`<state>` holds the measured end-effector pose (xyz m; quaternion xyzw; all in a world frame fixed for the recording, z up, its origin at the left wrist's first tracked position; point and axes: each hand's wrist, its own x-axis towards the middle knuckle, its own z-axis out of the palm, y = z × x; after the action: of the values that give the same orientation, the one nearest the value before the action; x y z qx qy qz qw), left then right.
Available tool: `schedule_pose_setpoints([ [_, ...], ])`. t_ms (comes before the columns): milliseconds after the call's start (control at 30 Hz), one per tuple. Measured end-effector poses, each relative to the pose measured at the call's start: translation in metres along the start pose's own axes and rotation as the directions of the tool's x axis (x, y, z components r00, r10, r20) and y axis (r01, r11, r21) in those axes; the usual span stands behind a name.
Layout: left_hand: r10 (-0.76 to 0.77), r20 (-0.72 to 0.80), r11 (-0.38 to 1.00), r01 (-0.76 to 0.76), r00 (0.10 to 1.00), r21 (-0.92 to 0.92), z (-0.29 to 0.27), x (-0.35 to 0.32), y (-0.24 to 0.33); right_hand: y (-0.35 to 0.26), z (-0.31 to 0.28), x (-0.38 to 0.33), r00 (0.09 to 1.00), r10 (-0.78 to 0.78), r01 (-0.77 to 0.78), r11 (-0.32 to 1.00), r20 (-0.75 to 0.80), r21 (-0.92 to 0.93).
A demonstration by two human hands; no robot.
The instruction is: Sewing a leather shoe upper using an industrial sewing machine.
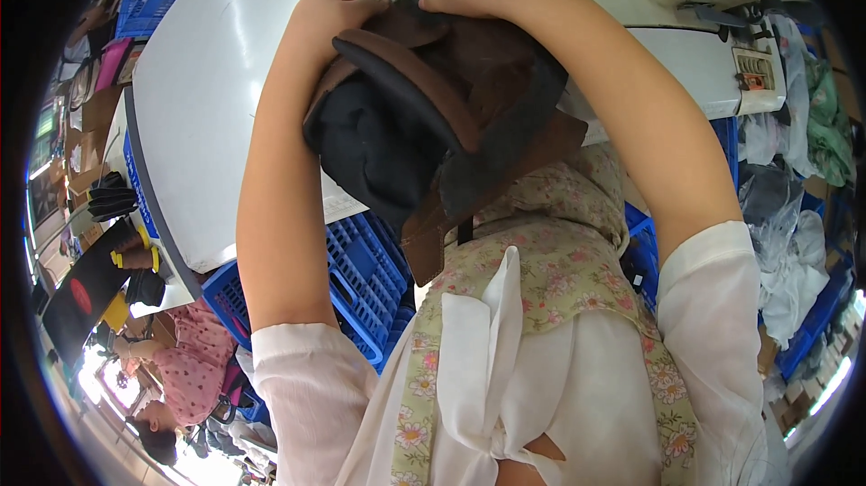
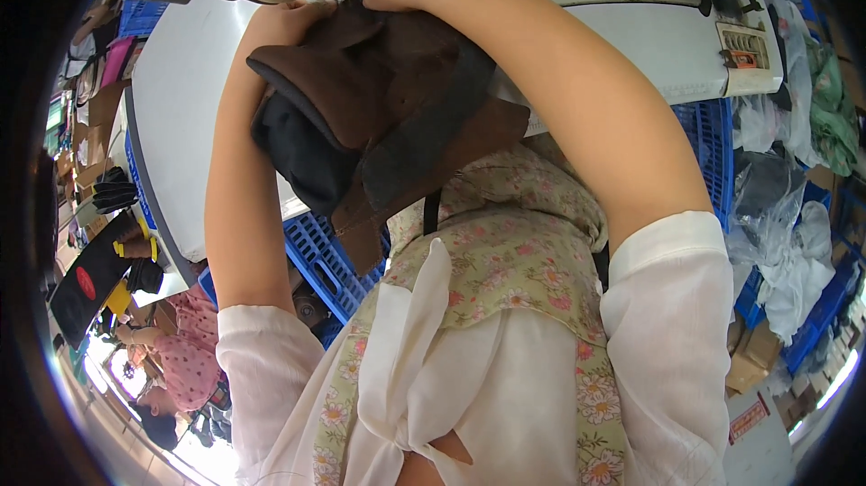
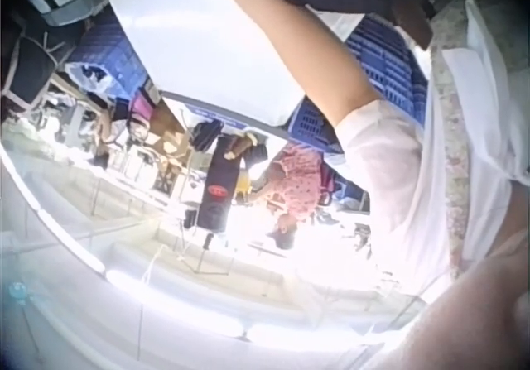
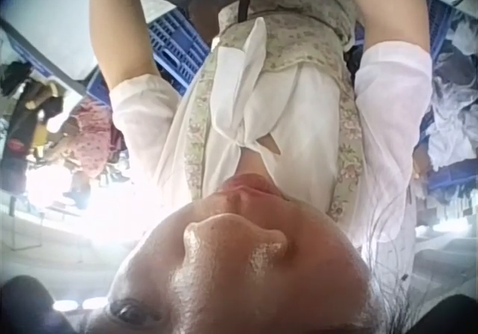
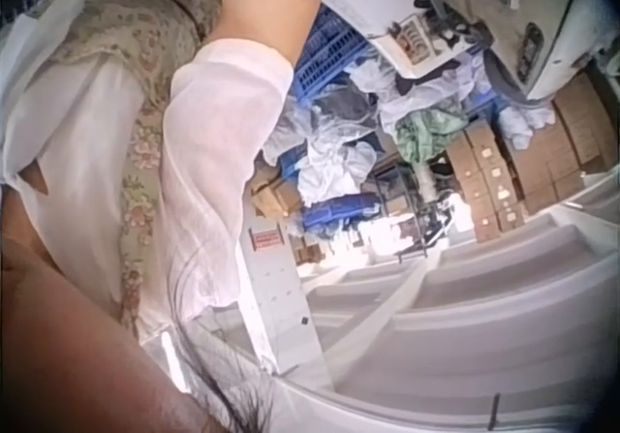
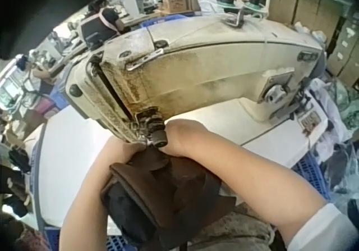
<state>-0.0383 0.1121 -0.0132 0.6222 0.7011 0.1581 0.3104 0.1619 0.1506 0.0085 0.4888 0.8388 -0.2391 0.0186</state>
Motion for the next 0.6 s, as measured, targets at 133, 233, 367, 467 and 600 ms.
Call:
schedule_pose_setpoints([
  [133,-0.052,-0.007,0.998,0.052,0.999,0.03,-0.0023,0.0012,0.0036,0.0049,0.005,0.0057,0.999,-0.033,0.033,0.999,-0.019,-0.024],
  [233,-0.039,-0.004,0.998,0.039,0.999,0.051,-0.0022,0.0006,0.0043,0.0067,0.0031,0.0045,0.998,-0.054,0.053,0.998,-0.017,-0.017],
  [367,-0.026,-0.009,0.999,0.026,1.0,-0.021,-0.0025,0.0031,-0.0037,0.0052,0.0008,0.0056,0.996,-0.09,0.091,0.994,-0.025,0.064],
  [467,-0.029,-0.027,0.998,0.028,0.999,-0.049,0.0002,0.0047,-0.0042,0.0083,0.0016,0.0087,0.988,-0.151,0.154,0.986,-0.039,0.066],
  [600,-0.053,-0.034,0.998,0.053,0.998,-0.021,-0.0005,0.0017,0.0024,0.0097,0.0022,0.0108,0.991,-0.135,0.135,0.991,0.005,0.005],
])
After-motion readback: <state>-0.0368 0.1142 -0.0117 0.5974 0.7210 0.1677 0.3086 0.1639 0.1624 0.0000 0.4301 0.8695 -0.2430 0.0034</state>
